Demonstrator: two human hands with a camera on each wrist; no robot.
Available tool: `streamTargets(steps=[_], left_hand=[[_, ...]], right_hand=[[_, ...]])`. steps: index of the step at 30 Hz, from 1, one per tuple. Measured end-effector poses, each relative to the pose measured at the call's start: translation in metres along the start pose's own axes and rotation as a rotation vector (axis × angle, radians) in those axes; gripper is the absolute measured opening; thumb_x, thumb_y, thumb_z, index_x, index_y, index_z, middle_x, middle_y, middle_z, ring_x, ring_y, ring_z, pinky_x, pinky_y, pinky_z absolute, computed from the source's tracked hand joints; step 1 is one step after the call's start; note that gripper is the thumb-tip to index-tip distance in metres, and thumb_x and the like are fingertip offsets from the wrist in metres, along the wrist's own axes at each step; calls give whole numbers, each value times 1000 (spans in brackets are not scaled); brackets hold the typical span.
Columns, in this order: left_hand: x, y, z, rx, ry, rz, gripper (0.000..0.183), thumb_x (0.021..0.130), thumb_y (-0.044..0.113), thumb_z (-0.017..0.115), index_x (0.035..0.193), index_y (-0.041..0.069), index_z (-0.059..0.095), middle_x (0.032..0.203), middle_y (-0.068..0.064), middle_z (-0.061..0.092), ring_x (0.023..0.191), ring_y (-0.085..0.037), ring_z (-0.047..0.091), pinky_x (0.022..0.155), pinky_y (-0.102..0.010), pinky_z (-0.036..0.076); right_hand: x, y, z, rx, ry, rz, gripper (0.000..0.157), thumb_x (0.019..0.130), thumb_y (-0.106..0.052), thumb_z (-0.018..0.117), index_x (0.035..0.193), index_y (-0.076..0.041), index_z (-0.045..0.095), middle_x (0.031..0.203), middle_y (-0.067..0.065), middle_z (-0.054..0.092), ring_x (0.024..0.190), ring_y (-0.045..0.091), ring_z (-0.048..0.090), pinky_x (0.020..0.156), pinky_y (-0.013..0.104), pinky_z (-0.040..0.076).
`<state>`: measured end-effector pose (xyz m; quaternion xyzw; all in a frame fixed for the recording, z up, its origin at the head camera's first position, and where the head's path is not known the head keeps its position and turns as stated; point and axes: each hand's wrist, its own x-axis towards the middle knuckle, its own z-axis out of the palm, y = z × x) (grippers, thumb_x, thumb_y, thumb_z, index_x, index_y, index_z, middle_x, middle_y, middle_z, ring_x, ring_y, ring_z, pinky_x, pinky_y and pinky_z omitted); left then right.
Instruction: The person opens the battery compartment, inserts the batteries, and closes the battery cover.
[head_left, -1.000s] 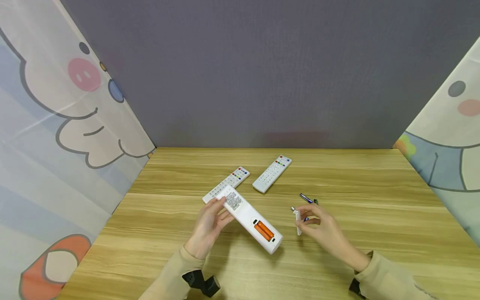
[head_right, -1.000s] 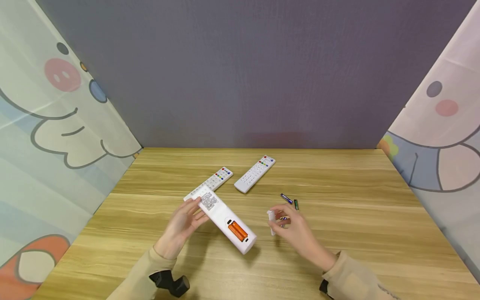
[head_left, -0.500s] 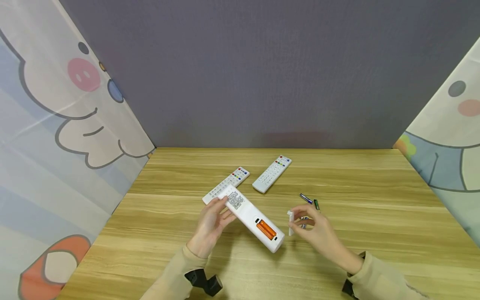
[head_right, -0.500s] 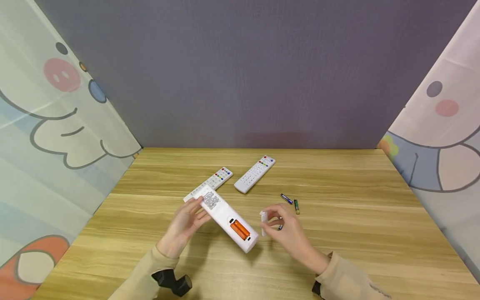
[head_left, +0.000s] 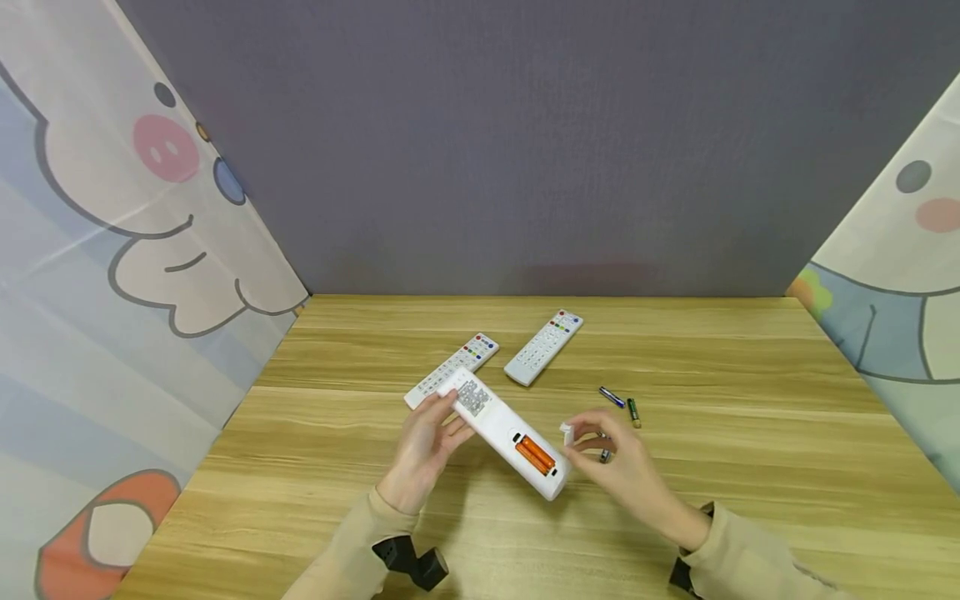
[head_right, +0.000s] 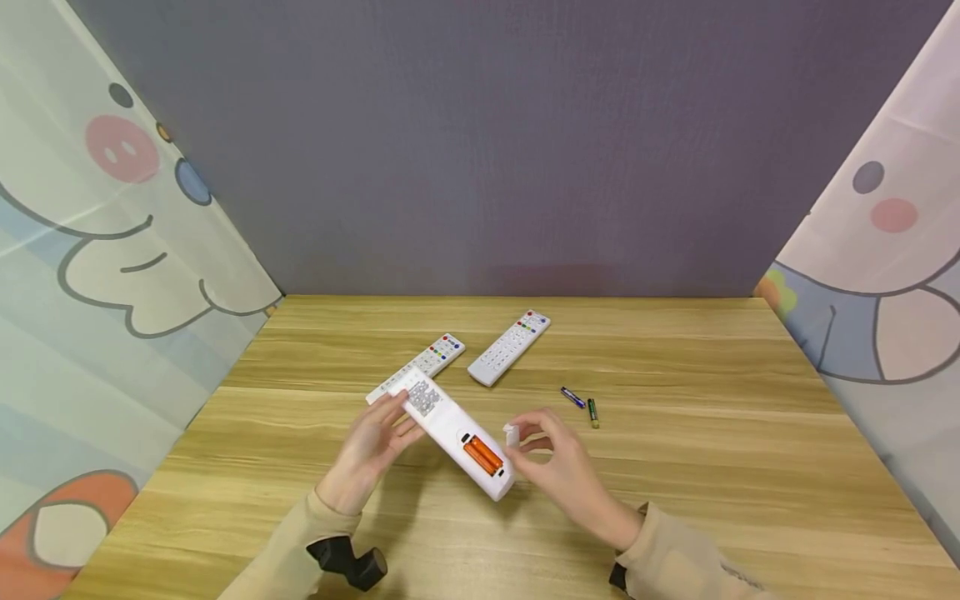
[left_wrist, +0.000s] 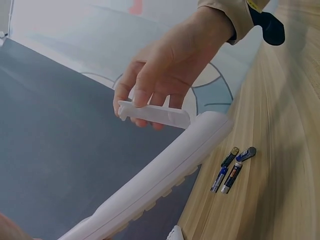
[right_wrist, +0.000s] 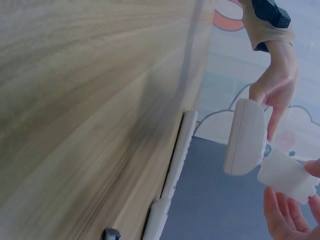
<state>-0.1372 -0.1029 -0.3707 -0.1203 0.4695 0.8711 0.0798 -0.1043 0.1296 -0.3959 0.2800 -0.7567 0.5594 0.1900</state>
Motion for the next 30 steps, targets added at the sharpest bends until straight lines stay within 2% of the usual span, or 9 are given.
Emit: streamTargets(steps=[12,19,30], left_hand=[[0,-1,3,-21,1,-3,30,91,5,44,118,-5,35,95,-8,57,84,-22,60,82,-39,50],[1,-1,4,-19,1,-4,32,91,6,44,119,-5,34,97,-8,56,85,-22,60,83,-39,50],[0,-2,7,-17,4,-4,29,91,6,45,116,-4,36,96,-8,57,83,-23,60,81,-38,51]], right_hand=[[2,-2,9,26,-16,-45,41,63,15,70,100,3,56,90,12,55,83,10,54,64,28,55],[1,-1,11,-17,-36,-34,40,64,11,71,100,1,57,90,11,56,83,11,54,64,28,54],[-1,2,13,-97,-47,-104,43,60,10,74,98,0,58,88,7,57,79,14,53,60,28,54]])
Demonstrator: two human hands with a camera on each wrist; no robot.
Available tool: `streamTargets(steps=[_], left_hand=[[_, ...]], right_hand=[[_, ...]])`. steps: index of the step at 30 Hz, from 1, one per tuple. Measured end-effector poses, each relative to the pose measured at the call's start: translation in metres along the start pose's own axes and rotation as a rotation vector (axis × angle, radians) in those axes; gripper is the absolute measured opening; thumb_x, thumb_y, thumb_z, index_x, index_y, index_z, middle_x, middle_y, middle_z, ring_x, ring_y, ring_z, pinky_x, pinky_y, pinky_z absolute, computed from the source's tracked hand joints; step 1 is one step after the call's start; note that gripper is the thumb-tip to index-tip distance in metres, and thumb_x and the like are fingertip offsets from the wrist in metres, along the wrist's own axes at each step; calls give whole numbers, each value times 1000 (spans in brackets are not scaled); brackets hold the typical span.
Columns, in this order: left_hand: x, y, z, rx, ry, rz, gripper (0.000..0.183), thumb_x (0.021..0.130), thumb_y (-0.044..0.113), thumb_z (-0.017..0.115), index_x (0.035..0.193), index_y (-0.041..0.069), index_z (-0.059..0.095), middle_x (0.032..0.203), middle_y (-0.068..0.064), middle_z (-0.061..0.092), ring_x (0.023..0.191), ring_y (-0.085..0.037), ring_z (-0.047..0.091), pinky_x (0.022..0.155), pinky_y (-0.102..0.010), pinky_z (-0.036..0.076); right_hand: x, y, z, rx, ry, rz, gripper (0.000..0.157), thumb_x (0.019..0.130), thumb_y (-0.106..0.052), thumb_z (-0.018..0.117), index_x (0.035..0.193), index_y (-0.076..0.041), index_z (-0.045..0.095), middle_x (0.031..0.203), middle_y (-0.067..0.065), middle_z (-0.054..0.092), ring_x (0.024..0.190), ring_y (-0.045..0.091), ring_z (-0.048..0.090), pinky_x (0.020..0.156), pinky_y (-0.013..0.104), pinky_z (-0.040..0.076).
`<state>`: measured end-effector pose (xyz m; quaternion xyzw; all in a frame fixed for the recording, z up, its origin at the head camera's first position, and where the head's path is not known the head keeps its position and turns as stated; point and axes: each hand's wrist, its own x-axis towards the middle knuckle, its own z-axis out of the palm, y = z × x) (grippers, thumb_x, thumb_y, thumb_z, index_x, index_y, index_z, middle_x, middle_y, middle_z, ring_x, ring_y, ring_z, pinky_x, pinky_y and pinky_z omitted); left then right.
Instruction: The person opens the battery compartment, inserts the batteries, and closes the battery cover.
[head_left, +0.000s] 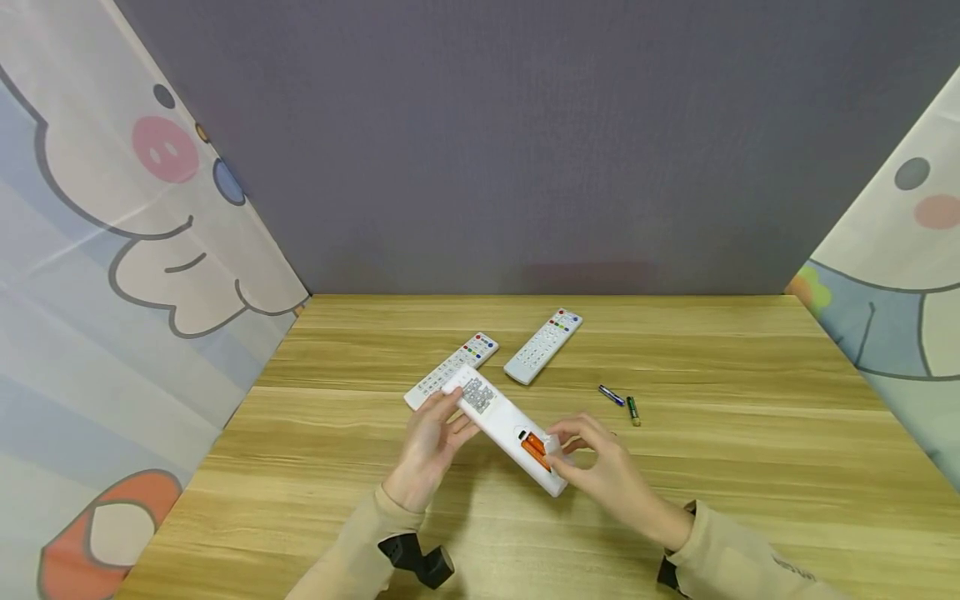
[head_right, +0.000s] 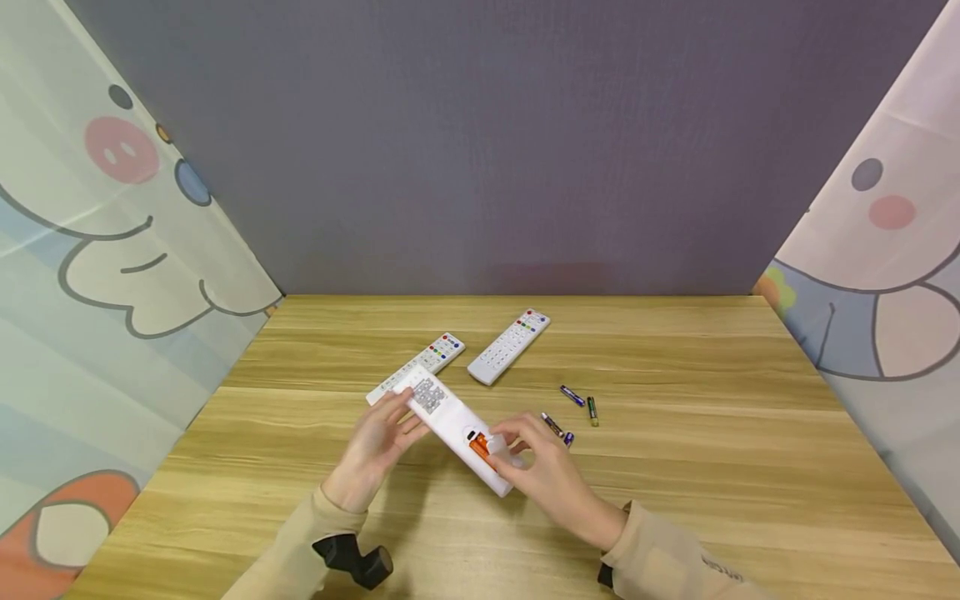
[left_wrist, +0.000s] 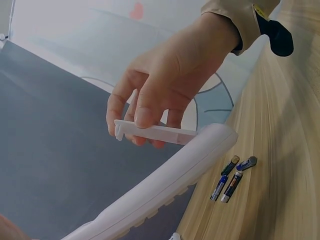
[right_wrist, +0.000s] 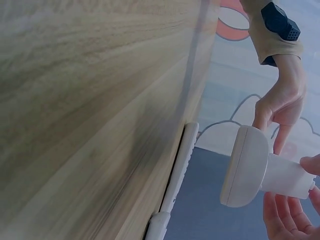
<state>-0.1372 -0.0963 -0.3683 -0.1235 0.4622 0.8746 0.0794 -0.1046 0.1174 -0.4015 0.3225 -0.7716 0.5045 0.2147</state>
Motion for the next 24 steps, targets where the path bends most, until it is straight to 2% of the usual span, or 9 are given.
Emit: streamTargets(steps=[6,10,15,21,24], left_hand=[[-1,-1,1,11,-3,7,29,91,7,46,116,-4,37,94,-8,57,82,-23,60,80,-37,52],[-2,-2,2,20,3,12,30,90,7,46,117,-4,36,93,-8,56,80,-21,60,78,-36,52],[-4,-2,4,25,15,16,28,90,5,46,116,-2,38,93,-7,56,80,-20,60,78,-35,53],[-6,-3,5,47,7,15,32,90,6,46,120,-3,37,94,-7,56,79,-20,61,77,-34,53],[-7,-3,5,54,4,16,35,90,7,46,122,-3,36,95,-7,57,79,-20,61,78,-34,53]], right_hand=[[3,1,1,-27,-12,-56,44,54,14,74,93,3,57,83,9,56,73,16,53,57,29,53],[3,2,2,-69,-24,-78,44,54,10,76,93,1,59,86,9,57,71,17,53,59,25,52],[2,3,2,-95,-73,-31,40,61,2,76,97,-6,60,92,5,57,76,14,54,65,23,52],[1,3,2,-108,-147,22,36,67,-2,73,101,-8,60,99,5,54,86,16,55,71,28,54],[0,3,1,-156,-168,32,36,68,-6,73,102,-10,61,102,6,54,90,18,54,75,32,53]])
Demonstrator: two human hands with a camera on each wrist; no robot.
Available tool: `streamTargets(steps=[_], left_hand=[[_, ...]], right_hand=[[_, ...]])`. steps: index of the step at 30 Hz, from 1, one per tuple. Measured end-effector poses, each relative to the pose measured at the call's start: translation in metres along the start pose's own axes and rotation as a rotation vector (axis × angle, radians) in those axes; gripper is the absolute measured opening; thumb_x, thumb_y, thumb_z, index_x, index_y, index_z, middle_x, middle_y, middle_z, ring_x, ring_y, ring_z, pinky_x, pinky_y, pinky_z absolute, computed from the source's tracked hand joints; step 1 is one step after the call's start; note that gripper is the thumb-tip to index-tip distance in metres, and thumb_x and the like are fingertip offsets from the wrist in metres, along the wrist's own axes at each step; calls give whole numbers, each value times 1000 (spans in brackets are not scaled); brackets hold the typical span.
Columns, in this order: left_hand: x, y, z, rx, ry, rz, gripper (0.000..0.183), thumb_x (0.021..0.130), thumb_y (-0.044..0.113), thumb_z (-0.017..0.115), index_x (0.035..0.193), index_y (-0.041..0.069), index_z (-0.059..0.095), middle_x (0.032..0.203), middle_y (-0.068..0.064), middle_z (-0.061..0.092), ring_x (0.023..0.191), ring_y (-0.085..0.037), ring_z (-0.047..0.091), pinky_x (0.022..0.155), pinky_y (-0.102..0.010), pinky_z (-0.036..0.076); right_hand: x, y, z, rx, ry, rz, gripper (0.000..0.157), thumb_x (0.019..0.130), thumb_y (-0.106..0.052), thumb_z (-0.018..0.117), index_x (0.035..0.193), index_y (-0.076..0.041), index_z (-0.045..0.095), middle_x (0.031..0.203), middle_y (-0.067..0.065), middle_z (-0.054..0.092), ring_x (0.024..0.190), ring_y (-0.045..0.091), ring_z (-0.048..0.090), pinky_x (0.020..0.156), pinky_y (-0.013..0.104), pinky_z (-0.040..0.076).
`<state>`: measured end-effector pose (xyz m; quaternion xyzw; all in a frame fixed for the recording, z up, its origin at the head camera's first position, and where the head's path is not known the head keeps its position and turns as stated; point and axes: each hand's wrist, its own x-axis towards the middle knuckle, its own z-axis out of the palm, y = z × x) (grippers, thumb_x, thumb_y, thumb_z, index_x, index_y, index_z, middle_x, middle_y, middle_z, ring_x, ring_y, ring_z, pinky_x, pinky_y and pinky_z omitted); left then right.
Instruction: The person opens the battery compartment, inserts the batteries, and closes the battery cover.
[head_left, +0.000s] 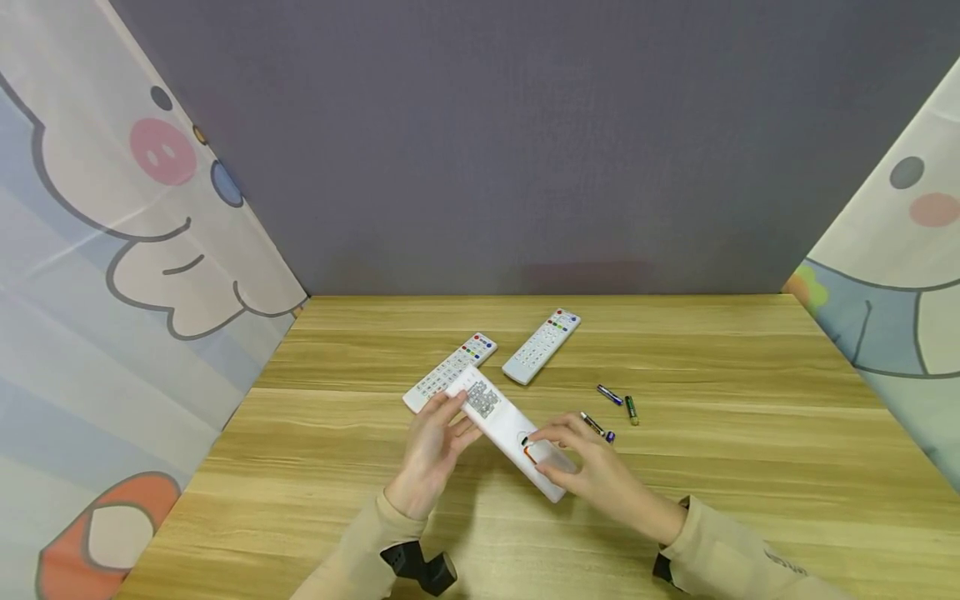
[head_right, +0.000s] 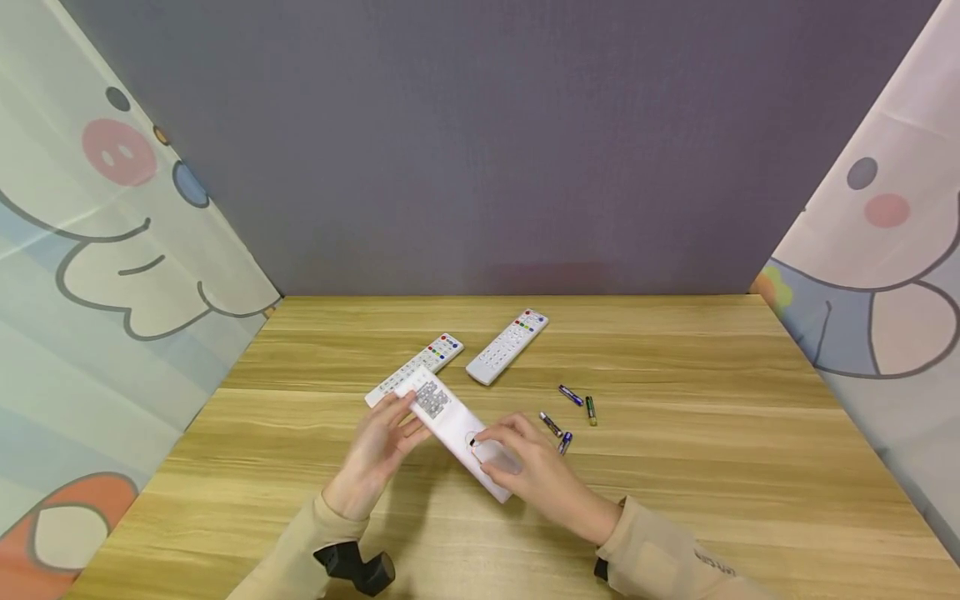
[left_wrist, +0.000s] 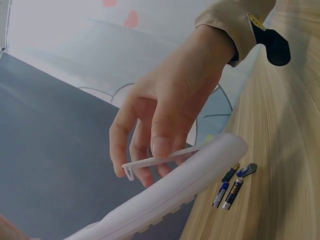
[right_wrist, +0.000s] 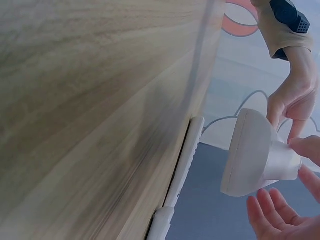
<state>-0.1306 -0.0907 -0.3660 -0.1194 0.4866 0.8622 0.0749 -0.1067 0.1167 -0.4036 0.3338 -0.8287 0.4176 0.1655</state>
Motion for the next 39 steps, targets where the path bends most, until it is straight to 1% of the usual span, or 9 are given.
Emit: streamTargets(steps=[4,8,12,15,18,23,25,29,39], left_hand=[[-1,0,1,3,0,2,35,90,7,47,122,-4,36,95,-7,57,80,-20,60,78,-34,52],[-2,1,1,3,-7,2,35,90,6,46,122,-5,36,95,-7,57,80,-20,60,77,-33,53],[-2,1,1,-1,-11,5,36,90,7,46,122,-5,36,94,-7,57,80,-20,61,76,-33,53],[-2,2,0,-5,-9,8,35,90,7,47,121,-5,36,95,-7,57,81,-21,61,77,-34,53],[-2,2,0,-9,-9,9,35,90,7,47,121,-5,37,95,-7,58,82,-21,61,79,-36,52],[-2,3,0,-9,-12,6,35,90,7,47,121,-5,37,94,-7,58,82,-21,61,80,-36,52],[-2,3,0,-8,-12,3,34,90,7,47,120,-5,37,94,-6,58,82,-21,61,79,-35,52],[-3,3,0,-9,-20,1,33,89,7,48,120,-4,38,94,-6,59,83,-22,61,78,-35,52],[-5,4,0,-14,-31,-5,29,90,5,45,117,-5,38,93,-6,58,81,-22,61,76,-34,53]], right_hand=[[-1,1,0,-55,-24,10,38,68,-9,74,104,-13,62,106,6,53,95,20,53,78,35,52],[-2,2,0,-81,-45,3,43,68,-10,74,108,-13,60,108,9,52,96,23,52,76,36,53],[-4,2,0,-116,-89,-6,51,68,-17,74,116,-14,56,111,12,51,95,24,52,73,32,54],[-6,1,0,-164,-134,-21,63,68,-24,75,124,-16,49,114,14,50,92,23,54,68,28,54],[-9,2,0,-229,-165,-69,74,65,-26,77,130,-15,44,116,16,48,87,22,56,64,24,53],[-13,3,0,-316,-174,-168,87,57,-26,80,132,-10,40,117,19,45,90,24,54,65,26,54],[-13,4,0,-332,-169,-198,89,55,-26,81,132,-8,40,117,19,45,92,25,54,67,27,55],[-13,3,-1,-340,-151,-249,87,54,-25,82,130,-5,43,115,20,46,91,25,55,68,28,55],[-12,2,-2,-346,-138,-300,84,55,-25,81,127,-3,46,111,20,48,87,27,57,68,28,55]])
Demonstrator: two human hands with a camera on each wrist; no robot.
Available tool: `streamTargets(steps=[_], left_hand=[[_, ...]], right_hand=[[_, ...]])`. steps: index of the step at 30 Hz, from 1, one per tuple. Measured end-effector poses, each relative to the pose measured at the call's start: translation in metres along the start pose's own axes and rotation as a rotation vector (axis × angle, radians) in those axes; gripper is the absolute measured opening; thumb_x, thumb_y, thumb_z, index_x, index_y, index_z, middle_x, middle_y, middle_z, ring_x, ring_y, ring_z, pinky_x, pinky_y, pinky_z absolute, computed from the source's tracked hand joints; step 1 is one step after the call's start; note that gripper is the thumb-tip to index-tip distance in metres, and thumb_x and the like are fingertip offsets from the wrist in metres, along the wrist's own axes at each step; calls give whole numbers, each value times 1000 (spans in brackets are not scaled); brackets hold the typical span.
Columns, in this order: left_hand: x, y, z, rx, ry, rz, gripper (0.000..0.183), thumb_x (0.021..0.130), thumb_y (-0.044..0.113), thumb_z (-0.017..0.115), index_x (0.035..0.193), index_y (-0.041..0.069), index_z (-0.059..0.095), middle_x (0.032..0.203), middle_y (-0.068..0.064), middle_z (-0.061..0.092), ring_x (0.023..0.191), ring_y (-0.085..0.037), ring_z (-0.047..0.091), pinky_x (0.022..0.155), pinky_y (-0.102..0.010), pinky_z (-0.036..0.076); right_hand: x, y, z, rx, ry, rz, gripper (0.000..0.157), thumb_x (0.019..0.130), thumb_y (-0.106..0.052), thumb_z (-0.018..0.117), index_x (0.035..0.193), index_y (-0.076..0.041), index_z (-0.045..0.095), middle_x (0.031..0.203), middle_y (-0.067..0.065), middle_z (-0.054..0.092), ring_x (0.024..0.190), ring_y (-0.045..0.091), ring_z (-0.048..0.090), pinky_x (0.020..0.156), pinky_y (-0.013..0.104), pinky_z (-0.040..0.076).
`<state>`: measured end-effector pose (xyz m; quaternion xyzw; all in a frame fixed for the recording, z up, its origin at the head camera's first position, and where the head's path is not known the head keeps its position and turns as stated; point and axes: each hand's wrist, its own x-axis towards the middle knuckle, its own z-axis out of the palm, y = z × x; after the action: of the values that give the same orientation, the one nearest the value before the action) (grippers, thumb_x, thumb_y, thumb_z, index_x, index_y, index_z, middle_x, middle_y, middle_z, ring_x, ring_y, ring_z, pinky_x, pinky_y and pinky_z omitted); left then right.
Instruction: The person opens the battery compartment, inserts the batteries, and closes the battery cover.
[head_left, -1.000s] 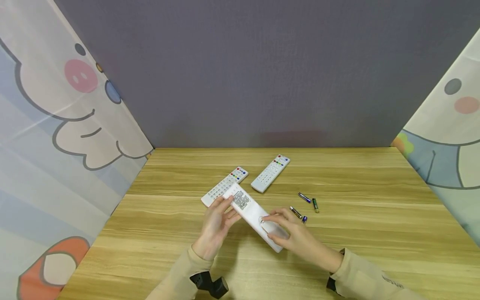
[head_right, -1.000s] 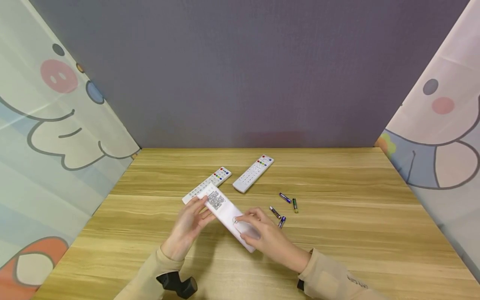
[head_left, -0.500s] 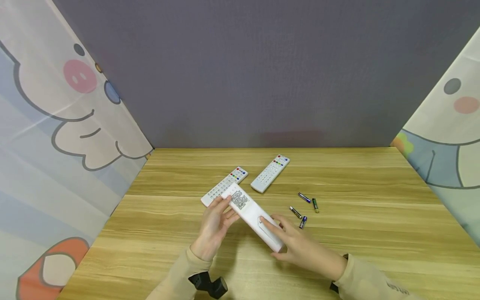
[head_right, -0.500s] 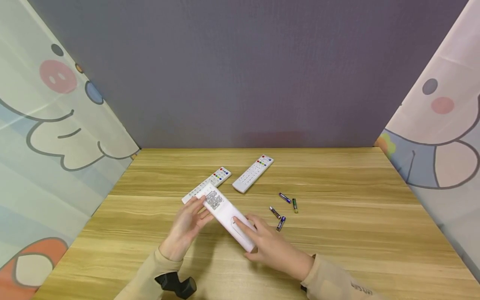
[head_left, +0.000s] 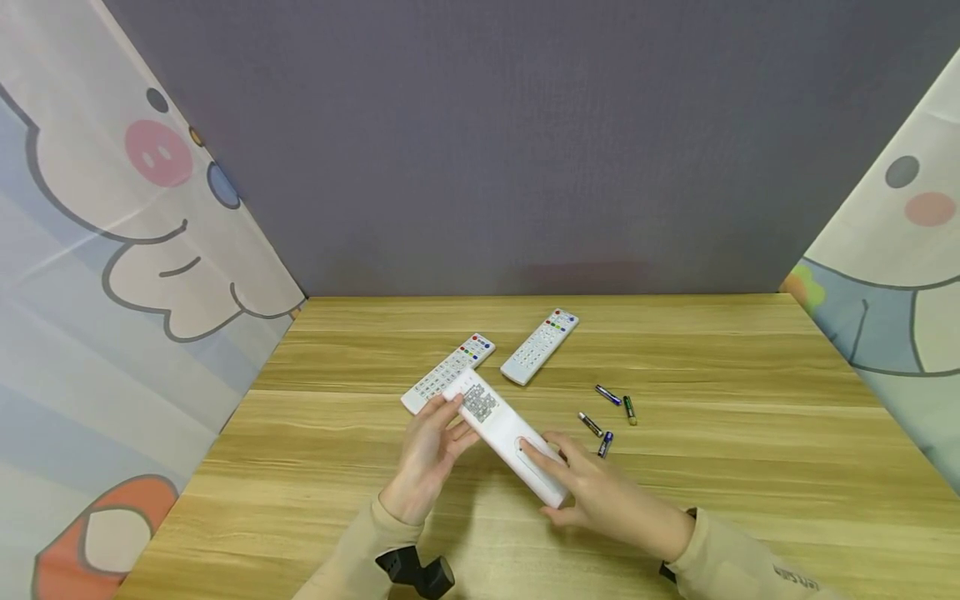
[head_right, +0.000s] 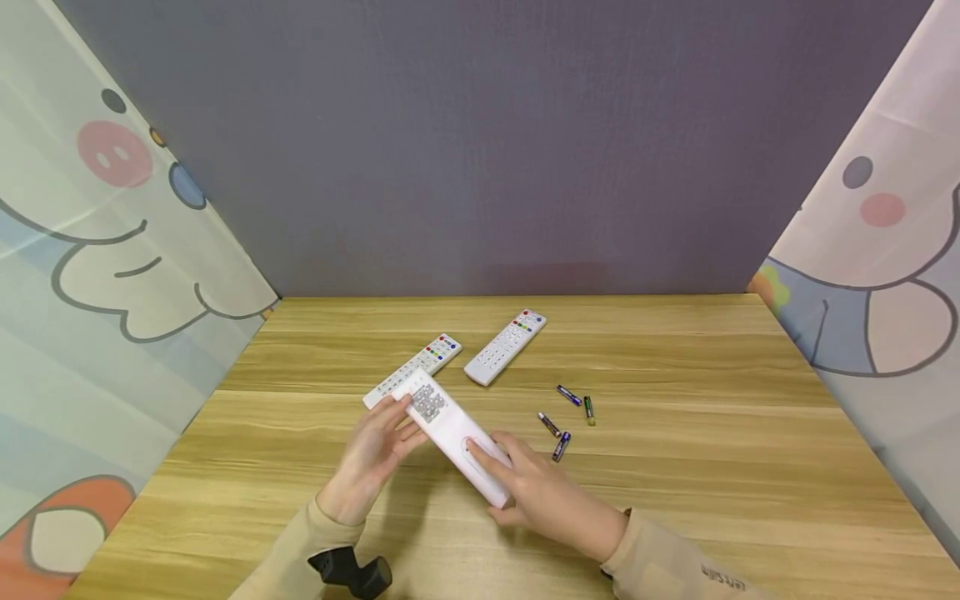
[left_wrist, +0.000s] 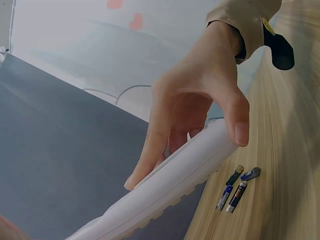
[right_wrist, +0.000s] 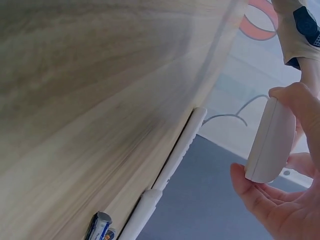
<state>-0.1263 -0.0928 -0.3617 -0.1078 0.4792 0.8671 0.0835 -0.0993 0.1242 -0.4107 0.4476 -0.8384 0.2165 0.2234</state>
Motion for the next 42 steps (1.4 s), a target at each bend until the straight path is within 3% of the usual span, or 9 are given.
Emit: streamTargets(steps=[6,24,30,36,42], left_hand=[[1,0,-1,-7,-10,-6,30,91,4,43,119,-5,37,93,-6,59,81,-22,61,78,-36,52],[3,-2,-1,-1,-24,-4,18,90,5,46,107,0,42,91,-6,58,80,-20,60,74,-33,53],[2,-3,-1,96,-54,16,31,87,6,50,116,2,40,96,-5,57,83,-17,58,78,-31,52],[1,-5,0,199,-166,137,52,85,4,53,132,4,31,114,-15,51,96,-19,56,87,-39,47],[0,-6,2,316,-224,208,61,85,8,55,137,9,23,119,-23,45,101,-21,53,89,-35,47]], right_hand=[[0,0,-2,-14,12,-36,79,57,-24,80,126,-4,47,112,19,48,88,27,57,71,30,55],[0,-1,-4,-32,38,-20,79,56,-21,78,126,-3,47,111,21,50,88,30,58,70,34,55],[-2,-4,-7,164,-6,102,78,61,-20,76,130,-6,43,113,19,50,88,24,57,70,27,54],[1,-9,-13,446,-11,228,76,66,-11,74,133,-8,39,119,16,49,89,13,52,67,21,53],[2,-11,-17,682,-38,323,73,71,-9,71,135,-9,35,125,21,45,95,12,51,73,26,53]])
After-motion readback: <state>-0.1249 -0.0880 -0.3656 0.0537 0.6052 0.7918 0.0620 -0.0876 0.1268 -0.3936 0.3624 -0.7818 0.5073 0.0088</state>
